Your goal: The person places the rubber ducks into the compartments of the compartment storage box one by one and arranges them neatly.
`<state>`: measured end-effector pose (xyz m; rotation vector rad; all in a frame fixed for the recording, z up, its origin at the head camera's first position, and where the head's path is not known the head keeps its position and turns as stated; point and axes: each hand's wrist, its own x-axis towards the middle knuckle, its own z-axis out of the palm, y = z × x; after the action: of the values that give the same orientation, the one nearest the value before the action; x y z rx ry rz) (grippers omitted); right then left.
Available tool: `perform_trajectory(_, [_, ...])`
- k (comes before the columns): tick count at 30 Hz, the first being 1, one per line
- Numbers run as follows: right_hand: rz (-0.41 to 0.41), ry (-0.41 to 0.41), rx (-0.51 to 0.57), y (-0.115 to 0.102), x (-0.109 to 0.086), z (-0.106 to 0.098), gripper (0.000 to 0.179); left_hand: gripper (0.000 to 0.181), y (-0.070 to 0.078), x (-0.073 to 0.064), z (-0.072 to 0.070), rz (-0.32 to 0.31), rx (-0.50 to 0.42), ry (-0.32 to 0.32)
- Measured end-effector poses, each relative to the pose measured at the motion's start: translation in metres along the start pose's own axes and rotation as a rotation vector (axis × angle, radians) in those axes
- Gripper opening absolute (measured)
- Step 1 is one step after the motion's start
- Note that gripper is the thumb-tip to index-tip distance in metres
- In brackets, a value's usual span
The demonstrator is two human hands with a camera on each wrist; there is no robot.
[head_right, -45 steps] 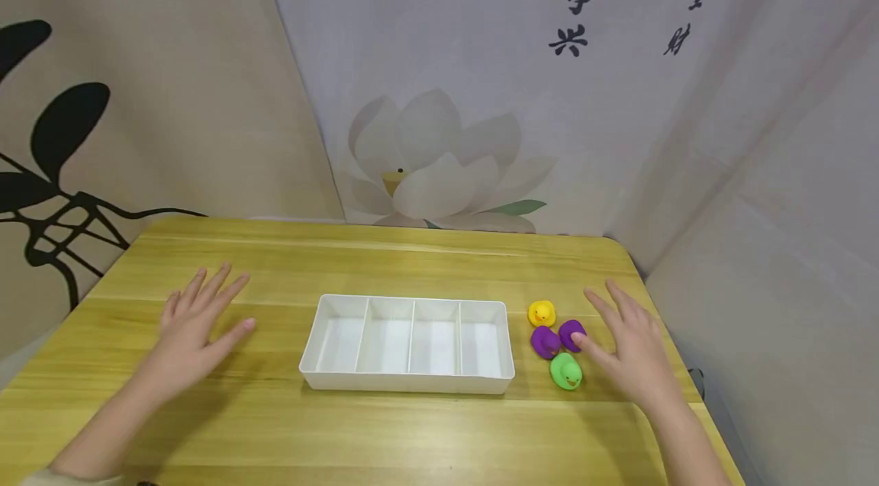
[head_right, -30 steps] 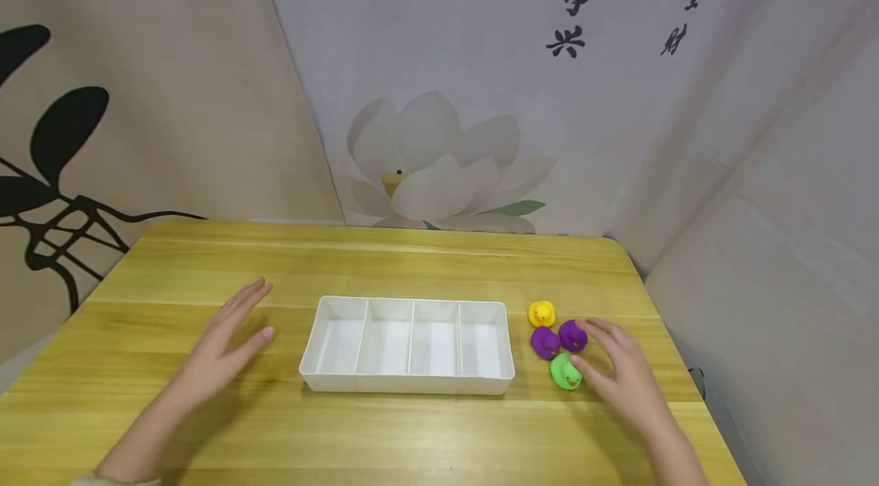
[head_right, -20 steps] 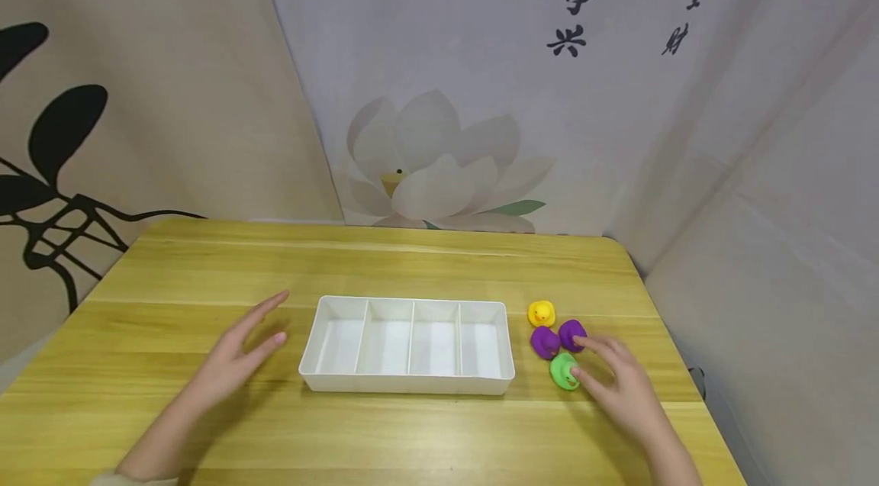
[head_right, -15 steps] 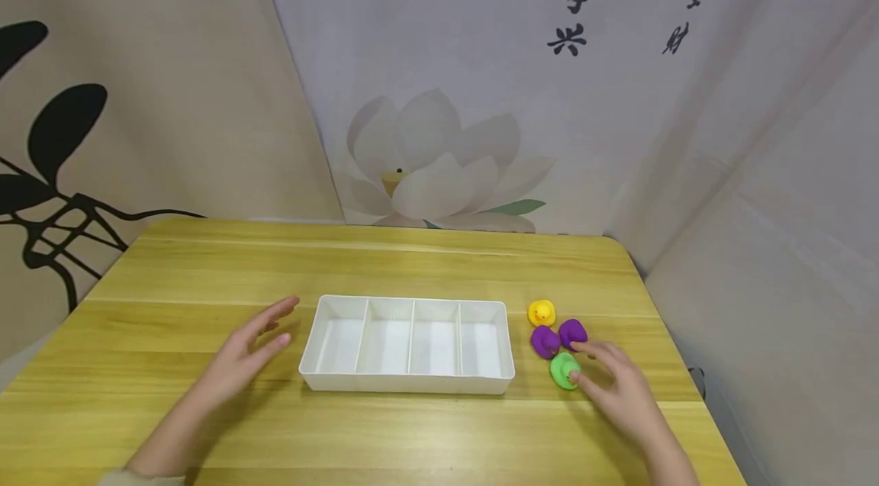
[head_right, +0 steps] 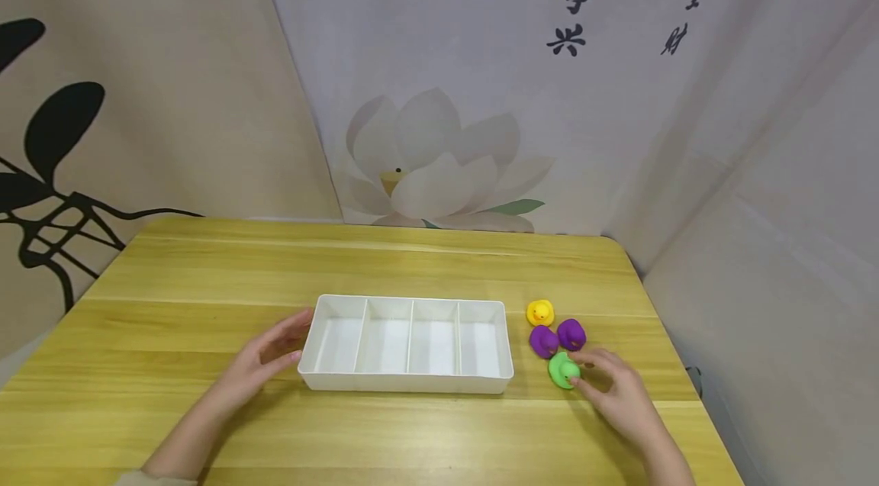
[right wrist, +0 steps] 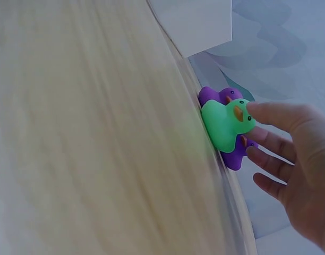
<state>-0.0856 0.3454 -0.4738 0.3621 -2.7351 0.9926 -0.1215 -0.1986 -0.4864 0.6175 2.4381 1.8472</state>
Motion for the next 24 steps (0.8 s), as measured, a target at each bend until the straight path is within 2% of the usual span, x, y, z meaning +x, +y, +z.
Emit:
perform_trajectory(9, [0.013, -0.002, 0.027, 0.004, -0.0009, 0.0031, 0.033, 0.053, -0.0063, -0.0004, 0.0057, -0.018, -0.069, -0.014])
perform_trajectory(24, [0.015, 0.042, 0.055, -0.0043, -0.0024, -0.0004, 0.033, 0.053, -0.0087, -0.0007, 0.007, 0.005, -0.094, -0.03])
